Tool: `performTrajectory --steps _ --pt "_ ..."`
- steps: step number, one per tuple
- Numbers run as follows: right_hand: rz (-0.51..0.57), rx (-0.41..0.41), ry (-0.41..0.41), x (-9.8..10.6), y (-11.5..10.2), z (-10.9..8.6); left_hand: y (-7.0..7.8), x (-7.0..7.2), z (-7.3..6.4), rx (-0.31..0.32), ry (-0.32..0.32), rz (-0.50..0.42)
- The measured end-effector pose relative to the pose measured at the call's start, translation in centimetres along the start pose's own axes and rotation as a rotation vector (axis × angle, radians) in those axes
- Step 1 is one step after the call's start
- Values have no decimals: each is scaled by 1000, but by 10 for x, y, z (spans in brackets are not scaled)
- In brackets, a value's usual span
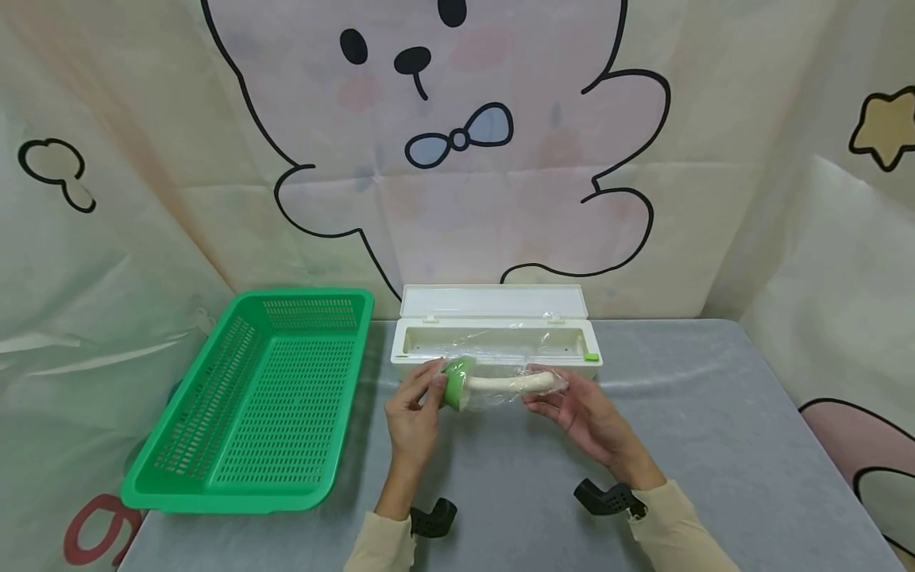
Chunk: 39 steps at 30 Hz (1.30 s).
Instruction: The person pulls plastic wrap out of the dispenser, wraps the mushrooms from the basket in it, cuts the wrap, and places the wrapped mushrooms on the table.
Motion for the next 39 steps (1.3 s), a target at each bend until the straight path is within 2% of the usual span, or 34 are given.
performTrajectory --steps 4,9,13,16,20,22,25,28,30,33,39 --pt "105 27 31 2 -2 0 -2 0 0 75 -20 -48" --pt "100 41 51 6 -1 1 1 -1 -1 89 -101 -181" --pt "122 30 38 8 0 1 -1 -2 -1 164 -89 -243" --pt "138 0 23 7 1 0 -3 -3 -1 213 -57 -233" --pt "152 -44 -14 5 2 1 -3 -4 -1 255 -75 -226" --pt "154 -58 -42 4 1 2 -4 -4 -1 272 -110 -206" --pt "149 -63 -86 3 1 2 -4 -6 -1 286 -201 -166" --pt "139 -62 -105 4 0 3 -4 -11 -2 309 -306 -163" --pt "139 -63 -102 4 0 4 -4 -14 -2 328 -353 -170" --pt "151 -74 -79 4 1 4 -2 -17 -2 342 -379 -171" --pt "98 -106 -87 1 3 4 0 -19 -2 328 -370 -157"
Point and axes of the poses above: each hand's wrist, its own z-axis towards the middle knuckle, its own x-axis out of the back of the hand, y = z × x, the point moved 5 cm from there along z, towards the middle knuckle, and after that the axes turned 6 degrees about -x, right-handed, at the moved point
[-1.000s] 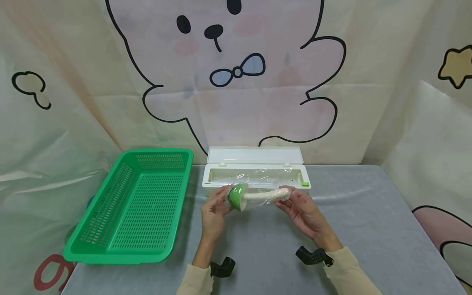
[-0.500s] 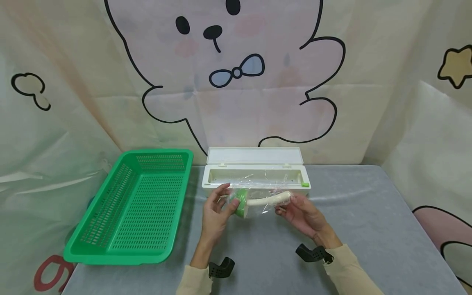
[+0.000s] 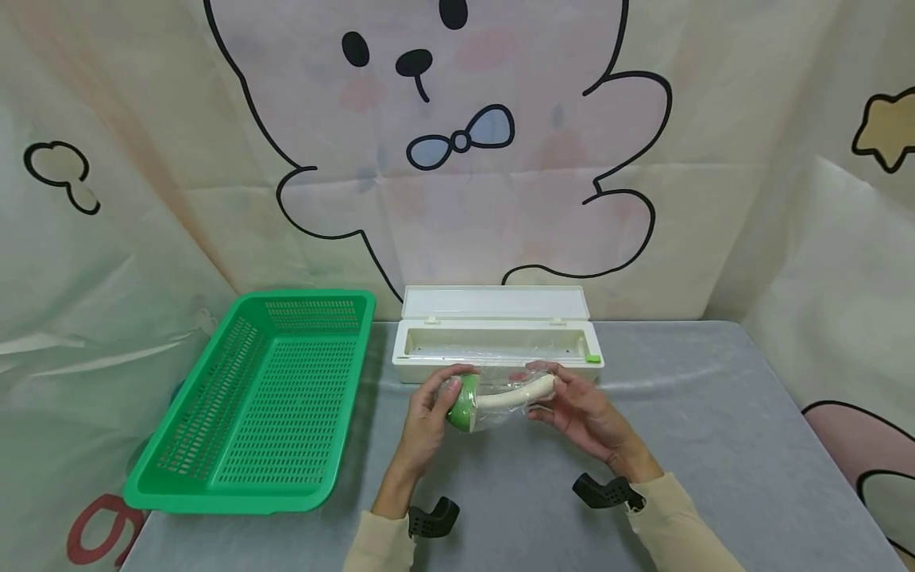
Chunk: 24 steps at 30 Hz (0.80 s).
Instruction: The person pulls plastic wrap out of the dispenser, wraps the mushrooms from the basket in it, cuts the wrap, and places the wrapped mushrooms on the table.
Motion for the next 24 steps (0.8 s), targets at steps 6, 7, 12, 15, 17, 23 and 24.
performTrajectory --steps 6,7,12,15,17,23,24 --pt "-56 -69 -40 -7 1 2 0 -2 -1 0 -20 -97" --pt "-62 -77 -52 -9 1 3 -1 -2 -1 7 -16 -117" --pt "-81 -91 -87 -16 1 7 -5 0 -1 43 75 -214" --pt "-78 -81 -65 -17 3 8 -7 1 -1 56 138 -251" --pt "-86 -65 -45 -17 3 9 -8 2 -1 59 163 -259" --pt "-164 6 46 -16 2 11 -3 0 0 17 75 -194" --pt "-179 18 62 -15 2 11 -3 0 0 17 56 -172"
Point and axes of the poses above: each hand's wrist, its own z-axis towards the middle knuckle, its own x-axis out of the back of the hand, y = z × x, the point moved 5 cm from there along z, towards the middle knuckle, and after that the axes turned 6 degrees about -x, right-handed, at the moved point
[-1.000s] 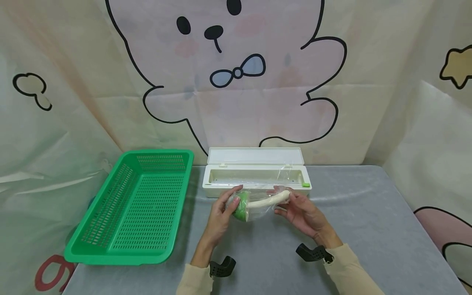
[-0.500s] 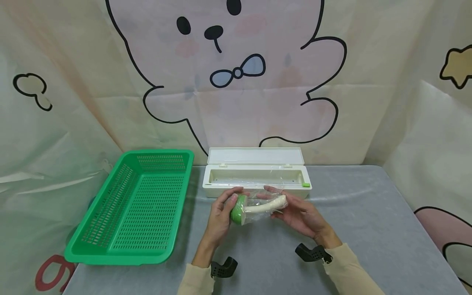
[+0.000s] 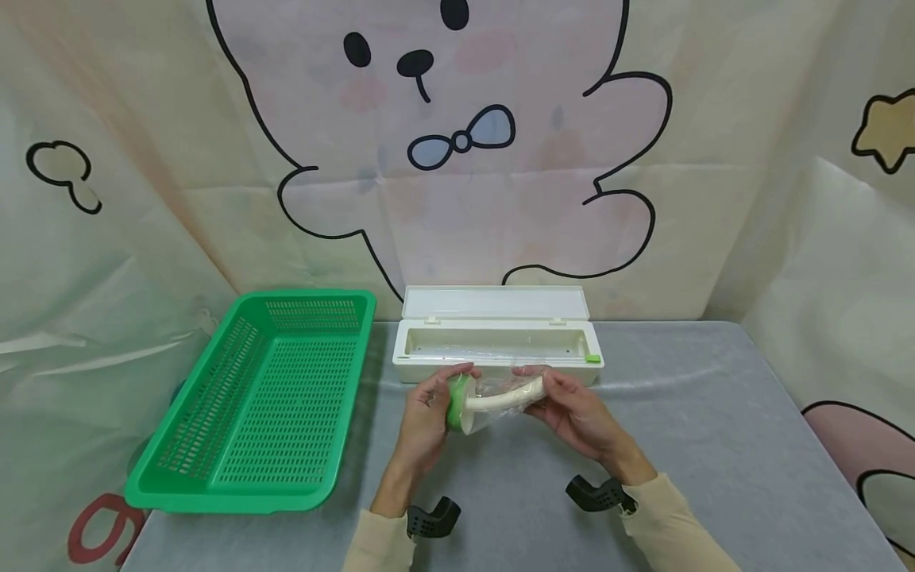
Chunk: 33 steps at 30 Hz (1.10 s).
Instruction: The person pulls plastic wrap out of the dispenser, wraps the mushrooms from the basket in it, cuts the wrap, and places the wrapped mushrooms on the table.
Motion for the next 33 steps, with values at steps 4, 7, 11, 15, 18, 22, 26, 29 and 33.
performTrajectory --steps 4,7,11,15,18,22,26,29,33 --pt "-80 7 59 2 -3 0 0 2 1 43 2 89" --pt "-205 2 62 3 -4 -1 0 4 3 77 53 132" --pt "-442 0 101 0 -5 0 -1 4 4 76 109 111" --pt "-659 -12 197 -2 -5 4 -5 1 4 114 152 86" --pt "-731 -23 252 -2 -3 6 -6 0 3 144 157 73" --pt "-703 -49 290 0 0 6 -2 0 3 108 103 24" --pt "-678 -61 296 0 0 6 1 0 3 61 64 2" --pt "-675 -34 259 -3 -2 7 2 0 3 45 75 14" --pt "-652 21 179 -8 -4 8 1 -1 3 48 97 27"
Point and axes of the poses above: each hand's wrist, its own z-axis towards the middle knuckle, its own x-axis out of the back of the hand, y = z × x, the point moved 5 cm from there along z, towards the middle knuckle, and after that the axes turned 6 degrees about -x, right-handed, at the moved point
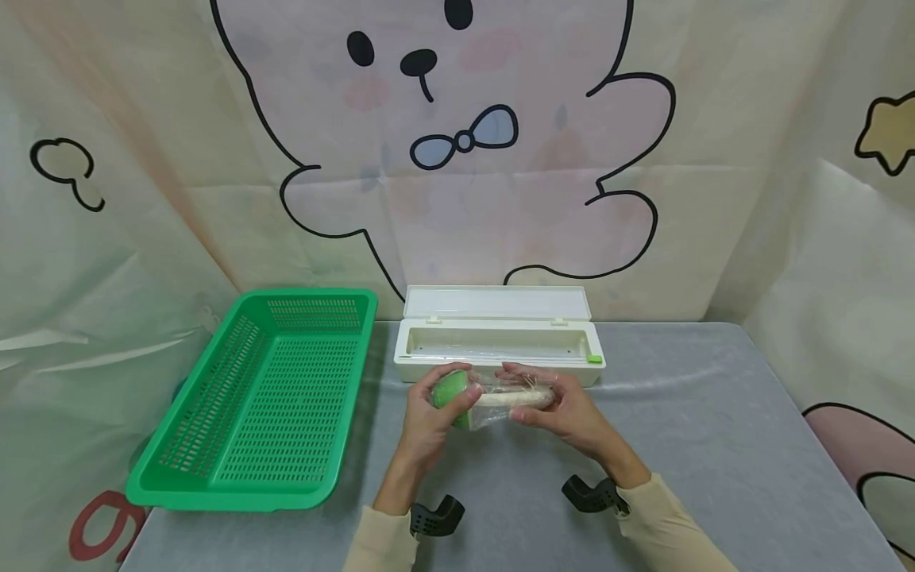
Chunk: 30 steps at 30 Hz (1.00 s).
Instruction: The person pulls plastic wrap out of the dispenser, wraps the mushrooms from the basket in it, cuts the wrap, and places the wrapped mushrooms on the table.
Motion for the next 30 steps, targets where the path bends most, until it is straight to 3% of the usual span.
performTrajectory --steps 6,10,16,19,25,27,30 --pt "-42 -10 15 0 0 0 -3 -2 1 72 33 -6" --pt "-93 -45 69 1 1 0 -5 -4 0 109 -9 -86" --pt "-42 -88 131 4 4 -1 0 -2 0 17 -136 -125" --pt "-33 -69 135 4 2 -1 1 -1 1 -19 -117 -28" --pt "-46 -2 112 2 -2 -1 1 -1 3 -46 34 255" --pt "-70 4 129 1 -2 0 1 -2 3 -48 71 315" --pt "-107 -18 172 1 -1 0 1 -3 3 -60 79 365"
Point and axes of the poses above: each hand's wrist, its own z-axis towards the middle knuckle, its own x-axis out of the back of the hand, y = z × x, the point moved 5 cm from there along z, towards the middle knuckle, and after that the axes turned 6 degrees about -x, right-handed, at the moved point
